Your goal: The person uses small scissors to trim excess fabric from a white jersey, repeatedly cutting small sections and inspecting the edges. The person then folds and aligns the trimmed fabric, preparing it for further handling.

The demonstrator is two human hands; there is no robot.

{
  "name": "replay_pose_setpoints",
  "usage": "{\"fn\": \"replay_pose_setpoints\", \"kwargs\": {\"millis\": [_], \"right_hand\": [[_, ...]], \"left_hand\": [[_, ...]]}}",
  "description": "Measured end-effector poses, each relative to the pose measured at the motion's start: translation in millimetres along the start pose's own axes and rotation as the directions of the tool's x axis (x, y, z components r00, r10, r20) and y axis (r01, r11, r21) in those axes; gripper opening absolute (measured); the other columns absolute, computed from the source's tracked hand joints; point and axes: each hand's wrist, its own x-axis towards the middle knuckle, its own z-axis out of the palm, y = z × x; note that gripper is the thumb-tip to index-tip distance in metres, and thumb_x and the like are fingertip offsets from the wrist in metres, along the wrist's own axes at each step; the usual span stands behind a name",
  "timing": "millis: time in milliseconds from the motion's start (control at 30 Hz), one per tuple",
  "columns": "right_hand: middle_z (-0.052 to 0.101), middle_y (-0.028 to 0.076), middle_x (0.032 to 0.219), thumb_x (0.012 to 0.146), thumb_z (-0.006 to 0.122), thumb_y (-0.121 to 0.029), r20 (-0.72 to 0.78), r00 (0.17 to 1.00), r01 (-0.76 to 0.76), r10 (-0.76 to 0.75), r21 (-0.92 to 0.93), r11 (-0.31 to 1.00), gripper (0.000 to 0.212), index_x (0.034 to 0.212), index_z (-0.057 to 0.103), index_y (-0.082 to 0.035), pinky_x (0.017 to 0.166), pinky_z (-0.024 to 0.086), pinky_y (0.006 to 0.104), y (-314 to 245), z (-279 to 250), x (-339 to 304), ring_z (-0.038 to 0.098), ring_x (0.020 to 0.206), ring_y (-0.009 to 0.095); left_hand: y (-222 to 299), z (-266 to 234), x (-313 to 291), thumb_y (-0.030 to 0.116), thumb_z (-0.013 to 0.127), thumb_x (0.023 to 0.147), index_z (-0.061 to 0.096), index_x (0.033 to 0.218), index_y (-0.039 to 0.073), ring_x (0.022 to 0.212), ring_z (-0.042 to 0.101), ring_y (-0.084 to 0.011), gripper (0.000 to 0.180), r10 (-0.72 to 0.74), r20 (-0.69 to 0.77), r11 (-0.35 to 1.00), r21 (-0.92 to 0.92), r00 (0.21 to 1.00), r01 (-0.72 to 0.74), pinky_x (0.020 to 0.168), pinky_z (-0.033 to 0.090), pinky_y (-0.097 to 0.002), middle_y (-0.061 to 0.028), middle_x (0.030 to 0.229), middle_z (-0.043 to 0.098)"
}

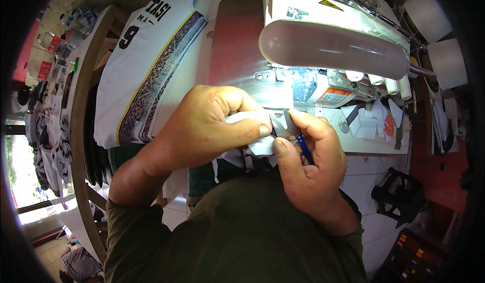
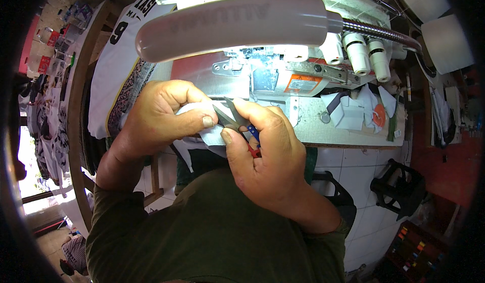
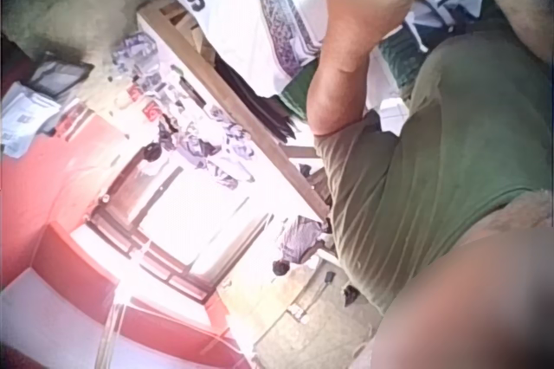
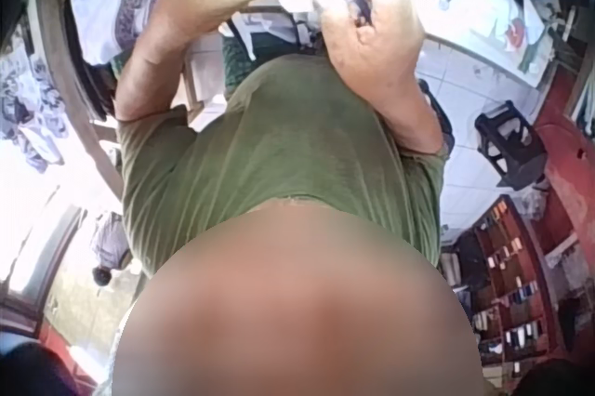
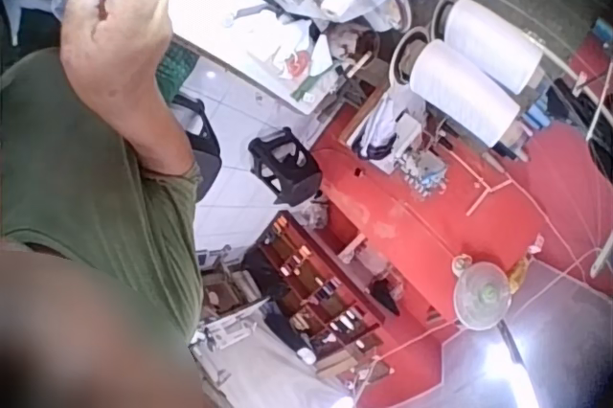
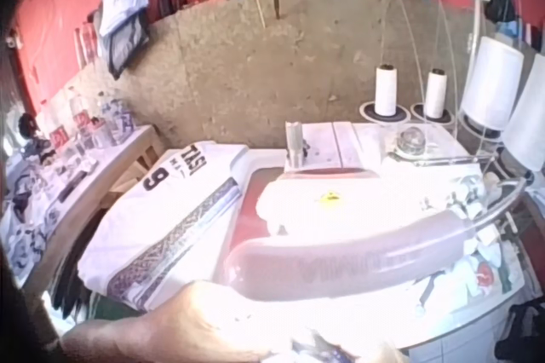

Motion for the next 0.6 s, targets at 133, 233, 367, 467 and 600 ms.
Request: {"fn": "replay_pose_setpoints", "kwargs": {"millis": [133, 233, 367, 467, 600], "right_hand": [[0.066, 0.018, 0.100, 0.088, 0.074, -0.002, 0.017, 1.000, -0.008, 0.008, -0.029, 1.000, 0.037, 0.121, 0.059, 0.005, 0.070, 0.056, 0.0348, 5.4, 1.7, -3.0, 0.066, 0.078, 0.026], [0.066, 0.018, 0.100, 0.088, 0.074, -0.003, 0.025, 0.999, -0.026, 0.027, -0.020, 0.999, 0.037, 0.122, 0.060, 0.004, 0.071, 0.055, 0.0339, 5.3, 2.2, -3.9, 0.066, 0.078, 0.024], [0.066, 0.018, 0.101, 0.089, 0.073, -0.003, 0.003, 0.991, -0.136, 0.136, 0.090, 0.987, 0.037, 0.123, 0.061, 0.003, 0.072, 0.055, 0.0336, 4.3, 3.9, -5.6, 0.067, 0.078, 0.024], [0.066, 0.015, 0.102, 0.090, 0.073, -0.002, 0.047, 0.988, -0.153, 0.150, 0.092, 0.984, 0.036, 0.124, 0.061, 0.004, 0.073, 0.055, 0.0309, 4.4, 2.0, -9.9, 0.066, 0.080, 0.018], [0.066, 0.010, 0.107, 0.092, 0.072, 0.000, 0.019, 0.942, -0.320, 0.335, 0.349, 0.881, 0.036, 0.126, 0.059, 0.006, 0.076, 0.053, 0.0240, -1.5, -2.1, -15.4, 0.063, 0.087, 0.008]], "left_hand": [[-1.6, 2.0, 0.1, 0.015, 0.075, 0.089, 0.074, 0.092, -0.003, 0.071, 0.063, -0.0061, 0.018, 0.044, -0.002, 0.999, 0.032, 0.999, -0.043, 0.063, 0.051, -0.0261, -0.0046, 0.077, 0.071], [-4.1, 2.8, -0.7, 0.015, 0.074, 0.089, 0.075, 0.092, -0.003, 0.071, 0.063, -0.0064, 0.019, 0.068, -0.007, 0.996, 0.052, 0.998, -0.068, 0.063, 0.051, -0.0264, -0.0051, 0.077, 0.071], [-6.8, 2.8, -1.4, 0.015, 0.074, 0.089, 0.075, 0.092, -0.003, 0.071, 0.063, -0.0069, 0.018, 0.091, -0.012, 0.994, 0.057, 0.996, -0.090, 0.063, 0.052, -0.0271, -0.0054, 0.076, 0.071], [-6.7, 4.1, -1.5, 0.016, 0.075, 0.090, 0.075, 0.092, -0.003, 0.070, 0.064, -0.0076, 0.019, 0.104, -0.015, 0.993, 0.057, 0.994, -0.103, 0.062, 0.052, -0.0271, -0.0067, 0.075, 0.071], [-2.9, 5.0, -5.4, 0.016, 0.076, 0.089, 0.075, 0.093, -0.003, 0.068, 0.065, -0.0094, 0.019, 0.149, -0.034, 0.978, 0.152, 0.988, -0.142, 0.062, 0.052, -0.0279, -0.0093, 0.074, 0.072]]}}
